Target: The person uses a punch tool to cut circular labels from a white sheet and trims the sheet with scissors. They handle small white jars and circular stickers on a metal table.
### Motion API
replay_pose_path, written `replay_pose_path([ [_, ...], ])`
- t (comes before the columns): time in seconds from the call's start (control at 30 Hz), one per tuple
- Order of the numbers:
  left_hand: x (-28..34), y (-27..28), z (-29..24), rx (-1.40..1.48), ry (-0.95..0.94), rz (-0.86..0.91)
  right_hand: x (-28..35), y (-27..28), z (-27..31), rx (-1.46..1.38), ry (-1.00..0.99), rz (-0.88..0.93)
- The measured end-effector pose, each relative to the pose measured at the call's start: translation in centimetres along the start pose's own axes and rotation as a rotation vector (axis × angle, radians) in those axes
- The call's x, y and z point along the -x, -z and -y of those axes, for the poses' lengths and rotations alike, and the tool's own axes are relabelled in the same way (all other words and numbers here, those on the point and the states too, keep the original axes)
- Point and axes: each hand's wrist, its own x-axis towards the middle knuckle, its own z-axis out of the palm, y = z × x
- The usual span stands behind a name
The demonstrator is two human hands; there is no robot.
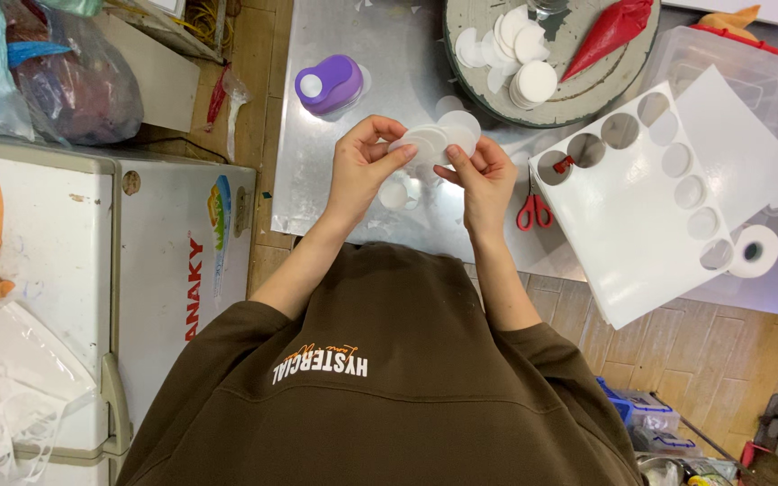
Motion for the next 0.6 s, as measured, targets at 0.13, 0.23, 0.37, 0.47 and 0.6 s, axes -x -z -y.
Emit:
replay_pose_path([
  [0.13, -0.1, 0.4, 0.4, 0.066, 0.031, 0.008, 0.2, 0.1, -0.7, -0.048, 0.039, -0.006],
  [0.23, -0.1, 0.3, 0.6, 0.088, 0.067, -0.020, 0.6, 0.1, -0.9, -0.059, 0.043, 0.029],
  [0.37, 0.0, -0.7, 1.4, 0.126, 0.032, -0.069, 1.5, -0.3, -1.5, -0.068, 0.058, 0.083],
  [0.47, 0.7, -1.3, 2.1, -0.014, -0.069, -0.073, 1.9, -0.6, -1.8, -0.054, 0.083, 0.054],
  [0.6, 0.8, -0.7, 1.6, -0.033, -0.033, 0.091, 2.0, -0.3, -1.2, 0.028, 0.163, 0.045],
])
